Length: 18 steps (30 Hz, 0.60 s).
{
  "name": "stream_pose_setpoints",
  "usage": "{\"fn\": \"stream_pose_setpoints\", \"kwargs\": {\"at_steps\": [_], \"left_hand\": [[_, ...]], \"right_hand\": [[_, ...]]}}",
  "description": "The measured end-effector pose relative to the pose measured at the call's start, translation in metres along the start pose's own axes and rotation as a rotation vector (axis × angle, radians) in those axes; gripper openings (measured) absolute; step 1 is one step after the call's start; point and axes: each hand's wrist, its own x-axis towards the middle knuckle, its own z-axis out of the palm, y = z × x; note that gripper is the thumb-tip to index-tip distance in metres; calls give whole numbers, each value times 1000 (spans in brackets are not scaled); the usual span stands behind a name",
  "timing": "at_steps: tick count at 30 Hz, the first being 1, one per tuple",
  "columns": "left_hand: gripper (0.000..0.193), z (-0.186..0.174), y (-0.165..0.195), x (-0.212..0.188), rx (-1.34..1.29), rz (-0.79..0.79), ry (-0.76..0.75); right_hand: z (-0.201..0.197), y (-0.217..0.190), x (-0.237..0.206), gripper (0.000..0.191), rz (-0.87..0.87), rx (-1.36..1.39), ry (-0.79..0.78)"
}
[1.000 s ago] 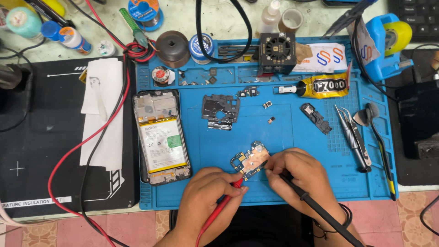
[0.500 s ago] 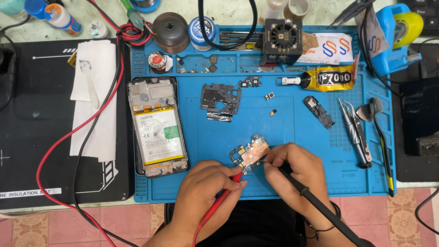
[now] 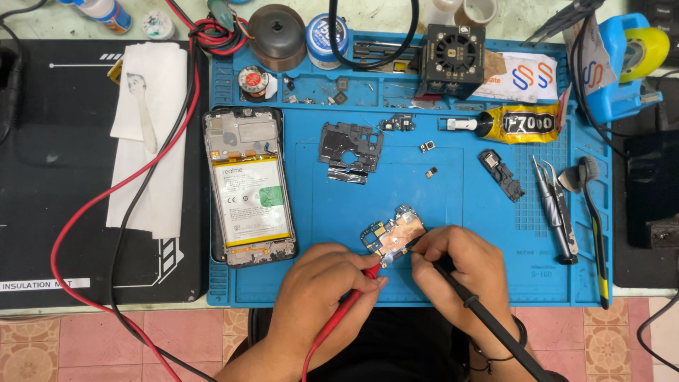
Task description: The person uses multimeter probes to test points on a small circuit board placed on a blue work mat. The person repeatedly touches different areas of the board with the probes while observing a multimeter display.
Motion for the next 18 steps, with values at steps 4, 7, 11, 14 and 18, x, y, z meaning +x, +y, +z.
{"fn": "stream_pose_setpoints", "kwargs": {"at_steps": [4, 7, 11, 14, 18], "left_hand": [[18, 0, 0, 1, -1, -11, -8], [18, 0, 1, 0, 4, -14, -8], [18, 0, 0, 0, 6, -12, -10], [18, 0, 0, 0, 1, -10, -5], [19, 0, -1, -1, 10, -11, -6]], "right_hand": [[0, 0, 0, 20, 33, -12, -4], [0, 0, 0, 20, 20, -27, 2], [1, 0, 0, 19, 17, -28, 6], [1, 0, 0, 20, 13, -30, 4], [2, 0, 0, 19, 23, -22, 2]]}}
